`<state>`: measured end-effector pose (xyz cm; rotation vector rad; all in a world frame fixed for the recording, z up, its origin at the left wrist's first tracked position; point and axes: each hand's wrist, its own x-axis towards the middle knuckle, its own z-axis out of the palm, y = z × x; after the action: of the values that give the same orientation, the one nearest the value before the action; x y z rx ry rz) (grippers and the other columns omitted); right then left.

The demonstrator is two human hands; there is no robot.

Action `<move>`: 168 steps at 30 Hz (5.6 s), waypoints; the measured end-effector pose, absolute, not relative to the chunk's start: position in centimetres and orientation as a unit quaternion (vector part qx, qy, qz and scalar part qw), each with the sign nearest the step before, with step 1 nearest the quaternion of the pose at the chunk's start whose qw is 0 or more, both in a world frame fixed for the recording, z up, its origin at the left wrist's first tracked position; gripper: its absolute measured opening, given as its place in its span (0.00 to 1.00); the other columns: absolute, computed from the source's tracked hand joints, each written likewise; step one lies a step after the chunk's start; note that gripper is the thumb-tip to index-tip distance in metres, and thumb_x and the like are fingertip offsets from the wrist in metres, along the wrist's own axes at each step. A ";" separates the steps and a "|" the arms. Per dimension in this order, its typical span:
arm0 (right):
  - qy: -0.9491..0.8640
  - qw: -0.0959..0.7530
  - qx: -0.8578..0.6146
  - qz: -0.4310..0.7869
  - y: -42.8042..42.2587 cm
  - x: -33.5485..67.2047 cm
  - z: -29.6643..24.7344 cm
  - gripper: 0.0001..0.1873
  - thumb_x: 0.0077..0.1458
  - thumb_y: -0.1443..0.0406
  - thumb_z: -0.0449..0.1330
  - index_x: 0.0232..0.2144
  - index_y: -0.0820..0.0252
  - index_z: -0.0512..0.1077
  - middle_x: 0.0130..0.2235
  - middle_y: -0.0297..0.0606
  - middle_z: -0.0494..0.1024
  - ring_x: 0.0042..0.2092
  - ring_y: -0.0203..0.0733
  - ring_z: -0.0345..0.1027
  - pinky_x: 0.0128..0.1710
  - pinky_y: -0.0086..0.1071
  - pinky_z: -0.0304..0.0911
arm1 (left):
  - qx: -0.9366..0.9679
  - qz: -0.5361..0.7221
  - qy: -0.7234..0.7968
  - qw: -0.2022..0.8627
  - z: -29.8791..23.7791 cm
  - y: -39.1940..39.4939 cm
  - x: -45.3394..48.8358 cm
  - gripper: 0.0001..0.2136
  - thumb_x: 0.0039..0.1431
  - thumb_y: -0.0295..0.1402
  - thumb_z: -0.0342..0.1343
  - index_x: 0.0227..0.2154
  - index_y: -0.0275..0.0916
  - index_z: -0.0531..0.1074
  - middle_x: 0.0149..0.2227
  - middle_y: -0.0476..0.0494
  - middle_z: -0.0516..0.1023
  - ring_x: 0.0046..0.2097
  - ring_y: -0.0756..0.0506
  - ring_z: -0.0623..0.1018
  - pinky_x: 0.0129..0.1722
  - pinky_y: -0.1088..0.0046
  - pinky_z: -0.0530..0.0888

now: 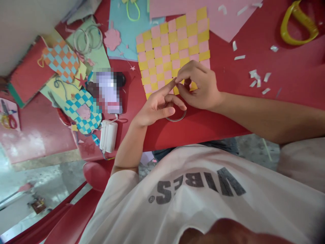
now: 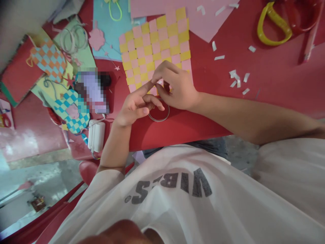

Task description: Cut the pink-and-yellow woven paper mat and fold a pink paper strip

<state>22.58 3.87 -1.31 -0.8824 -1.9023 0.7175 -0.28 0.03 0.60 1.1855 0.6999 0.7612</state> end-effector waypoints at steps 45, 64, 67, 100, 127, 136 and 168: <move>-0.793 0.414 -0.392 0.213 4.3 22.6 -1.5 0.14 0.76 0.52 0.55 0.44 0.48 0.77 0.46 0.36 0.86 0.32 0.41 0.74 0.38 0.43 0.73 | 0.475 0.318 0.321 0.755 2.4 0.1 -1.7 0.52 0.57 0.66 0.66 0.76 0.39 0.62 0.40 0.36 0.89 0.23 0.46 0.79 0.47 0.51 0.83; -0.811 0.371 -0.396 0.220 4.3 22.5 -1.2 0.03 0.63 0.64 0.61 0.38 0.51 0.69 0.40 0.37 0.82 0.34 0.46 0.74 0.36 0.44 0.69 | 0.471 0.321 0.317 0.758 2.4 0.3 -1.3 0.46 0.55 0.64 0.67 0.69 0.38 0.72 0.33 0.38 0.87 0.30 0.41 0.84 0.32 0.62 0.79; -0.816 0.381 -0.389 0.193 4.5 22.6 -1.3 0.08 0.60 0.65 0.63 0.38 0.50 0.66 0.39 0.37 0.82 0.32 0.42 0.71 0.31 0.40 0.66 | 0.469 0.317 0.327 0.757 2.5 0.4 -1.3 0.47 0.53 0.66 0.68 0.68 0.39 0.74 0.40 0.33 0.88 0.32 0.40 0.85 0.30 0.62 0.78; -0.797 0.475 -0.330 0.172 4.0 22.5 -1.6 0.13 0.58 0.64 0.62 0.43 0.48 0.64 0.41 0.36 0.80 0.37 0.47 0.77 0.30 0.42 0.66 | 0.471 0.286 0.292 0.782 2.5 -0.1 -0.9 0.52 0.53 0.62 0.71 0.74 0.38 0.66 0.54 0.24 0.87 0.39 0.36 0.88 0.35 0.60 0.77; -0.763 0.432 -0.435 0.205 4.0 23.5 -0.8 0.09 0.70 0.53 0.59 0.39 0.49 0.66 0.38 0.38 0.78 0.33 0.44 0.70 0.35 0.45 0.69 | 0.533 0.302 0.378 0.694 3.2 0.0 -1.1 0.57 0.52 0.75 0.61 0.78 0.51 0.54 0.47 0.38 0.87 0.40 0.38 0.87 0.37 0.57 0.79; -0.720 0.491 -0.483 0.092 10.0 27.1 1.8 0.07 0.69 0.69 0.58 0.42 0.53 0.75 0.47 0.43 0.80 0.38 0.43 0.72 0.37 0.41 0.71 | 0.558 0.340 0.381 0.654 1.9 0.7 -1.4 0.54 0.55 0.79 0.48 0.75 0.46 0.59 0.44 0.38 0.84 0.39 0.39 0.83 0.44 0.50 0.80; -0.890 0.159 -0.359 0.231 5.4 25.2 2.8 0.10 0.66 0.57 0.59 0.45 0.49 0.78 0.49 0.41 0.81 0.45 0.52 0.74 0.45 0.47 0.66 | 0.545 0.297 0.351 0.701 3.0 -0.2 -0.5 0.42 0.58 0.64 0.65 0.68 0.41 0.73 0.41 0.33 0.89 0.39 0.38 0.87 0.30 0.65 0.72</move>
<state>25.24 5.40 2.84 -1.0261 -2.5447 0.6605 -0.54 -0.25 2.98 1.2142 0.7817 0.6608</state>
